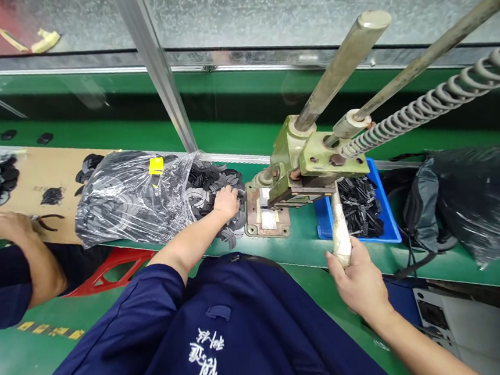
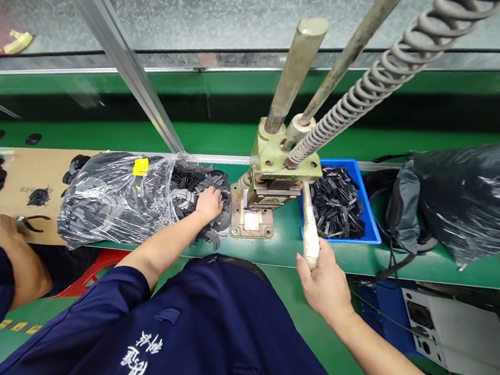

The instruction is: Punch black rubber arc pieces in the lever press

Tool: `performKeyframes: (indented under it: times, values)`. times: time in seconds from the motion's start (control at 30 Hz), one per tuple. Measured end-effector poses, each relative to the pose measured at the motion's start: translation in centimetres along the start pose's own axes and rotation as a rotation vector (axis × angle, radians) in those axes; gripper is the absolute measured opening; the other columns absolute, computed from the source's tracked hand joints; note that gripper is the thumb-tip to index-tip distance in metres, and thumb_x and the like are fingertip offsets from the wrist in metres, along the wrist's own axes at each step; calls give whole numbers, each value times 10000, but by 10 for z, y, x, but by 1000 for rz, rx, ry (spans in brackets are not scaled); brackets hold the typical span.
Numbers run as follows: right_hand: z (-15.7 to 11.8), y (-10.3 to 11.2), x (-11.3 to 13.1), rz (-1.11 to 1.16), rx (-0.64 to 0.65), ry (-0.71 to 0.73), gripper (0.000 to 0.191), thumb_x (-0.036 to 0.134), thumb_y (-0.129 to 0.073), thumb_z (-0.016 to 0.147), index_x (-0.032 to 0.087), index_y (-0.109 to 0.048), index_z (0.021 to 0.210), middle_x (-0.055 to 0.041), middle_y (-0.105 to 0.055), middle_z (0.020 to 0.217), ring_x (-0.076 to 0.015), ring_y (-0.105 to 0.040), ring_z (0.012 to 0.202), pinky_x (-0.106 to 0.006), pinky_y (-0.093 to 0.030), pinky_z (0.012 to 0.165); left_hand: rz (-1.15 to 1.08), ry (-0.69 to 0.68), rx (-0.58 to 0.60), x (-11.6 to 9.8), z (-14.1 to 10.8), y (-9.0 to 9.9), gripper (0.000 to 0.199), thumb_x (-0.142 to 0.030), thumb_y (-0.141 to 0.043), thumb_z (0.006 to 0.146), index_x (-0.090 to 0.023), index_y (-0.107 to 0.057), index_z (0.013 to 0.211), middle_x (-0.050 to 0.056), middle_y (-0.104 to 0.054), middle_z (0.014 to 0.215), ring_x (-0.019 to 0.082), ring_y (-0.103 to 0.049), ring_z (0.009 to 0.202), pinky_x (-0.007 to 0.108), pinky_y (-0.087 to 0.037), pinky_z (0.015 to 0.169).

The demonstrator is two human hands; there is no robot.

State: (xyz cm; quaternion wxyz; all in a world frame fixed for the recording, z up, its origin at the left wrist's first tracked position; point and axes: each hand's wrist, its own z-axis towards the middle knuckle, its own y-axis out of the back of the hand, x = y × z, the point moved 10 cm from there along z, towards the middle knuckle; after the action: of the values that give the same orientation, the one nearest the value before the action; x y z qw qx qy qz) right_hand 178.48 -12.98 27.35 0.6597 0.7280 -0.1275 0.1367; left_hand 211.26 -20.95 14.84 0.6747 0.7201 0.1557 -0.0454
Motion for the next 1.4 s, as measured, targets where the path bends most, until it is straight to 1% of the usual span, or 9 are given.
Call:
performKeyframes:
  times: [0.13, 0.27, 0.63, 0.73, 0.87, 1.0, 1.1, 1.23, 1.4]
  values:
    - [0, -2, -2, -8, 6, -3, 601, 524, -433, 822, 167, -439, 1307, -114, -661, 976, -252, -622, 703, -329, -439, 611, 22, -147, 153, -27, -34, -30, 444, -374, -642, 769, -138, -562, 1137, 171, -523, 1151, 325, -497, 1108, 426, -395, 955]
    - [-1, -2, -3, -9, 17, -23, 602, 528, -431, 821, 168, -442, 1303, -109, -661, 946, -255, -620, 697, -334, -438, 613, 103, -148, 220, -37, -50, -52, 598, -310, -665, 727, -117, -479, 1261, 196, -493, 1216, 333, -502, 1101, 430, -434, 911]
    - [0, 1, -1, -3, 14, -22, 632, 532, -432, 813, 156, -437, 1321, -122, -671, 958, -274, -631, 723, -353, -461, 631, 41, -54, 158, -15, -28, -42, 599, -84, -483, 803, -36, -373, 1390, 244, -542, 1232, 297, -554, 1123, 375, -424, 946]
    - [-1, 1, -1, 10, 8, -21, 617, 526, -436, 815, 162, -445, 1314, -114, -671, 941, -272, -633, 730, -347, -461, 626, -168, 132, 102, 14, -21, -33, 443, -95, -522, 801, -94, -544, 1243, 190, -641, 1089, 257, -615, 1028, 334, -460, 895]
    - [0, 1, -3, 1, 9, -28, 620, 528, -439, 811, 166, -442, 1314, -114, -665, 959, -268, -630, 725, -345, -456, 621, -838, 423, 87, 50, -22, -41, 246, -119, -538, 809, -158, -644, 1027, 69, -689, 880, 147, -649, 789, 230, -505, 708]
    - [0, 0, -3, 3, 19, -40, 618, 532, -442, 805, 166, -446, 1303, -108, -660, 929, -265, -623, 719, -338, -451, 614, -1373, 559, 210, 46, -31, -59, 169, -69, -535, 777, -126, -645, 892, 23, -618, 688, 68, -552, 556, 159, -445, 531]
    - [0, 2, -1, -10, 9, -29, 608, 530, -443, 805, 167, -458, 1292, -105, -658, 913, -258, -614, 704, -333, -448, 603, -1441, 554, 215, 42, -36, -58, 187, -107, -563, 775, -146, -667, 924, -2, -592, 650, 44, -470, 481, 144, -388, 465]
    - [0, 4, 0, -28, -11, -17, 585, 527, -448, 805, 179, -474, 1276, -95, -653, 915, -245, -605, 692, -327, -449, 595, -1271, 504, 176, 43, -38, -51, 230, -192, -551, 800, -170, -693, 978, -23, -563, 597, 32, -335, 380, 162, -279, 385]
    - [0, 5, 1, -26, -22, -11, 588, 535, -448, 796, 179, -483, 1262, -100, -643, 951, -245, -597, 701, -332, -447, 604, -1310, 415, 223, 32, -40, -53, 272, -342, -511, 856, -173, -675, 992, -8, -581, 604, 70, -493, 432, 180, -391, 434]
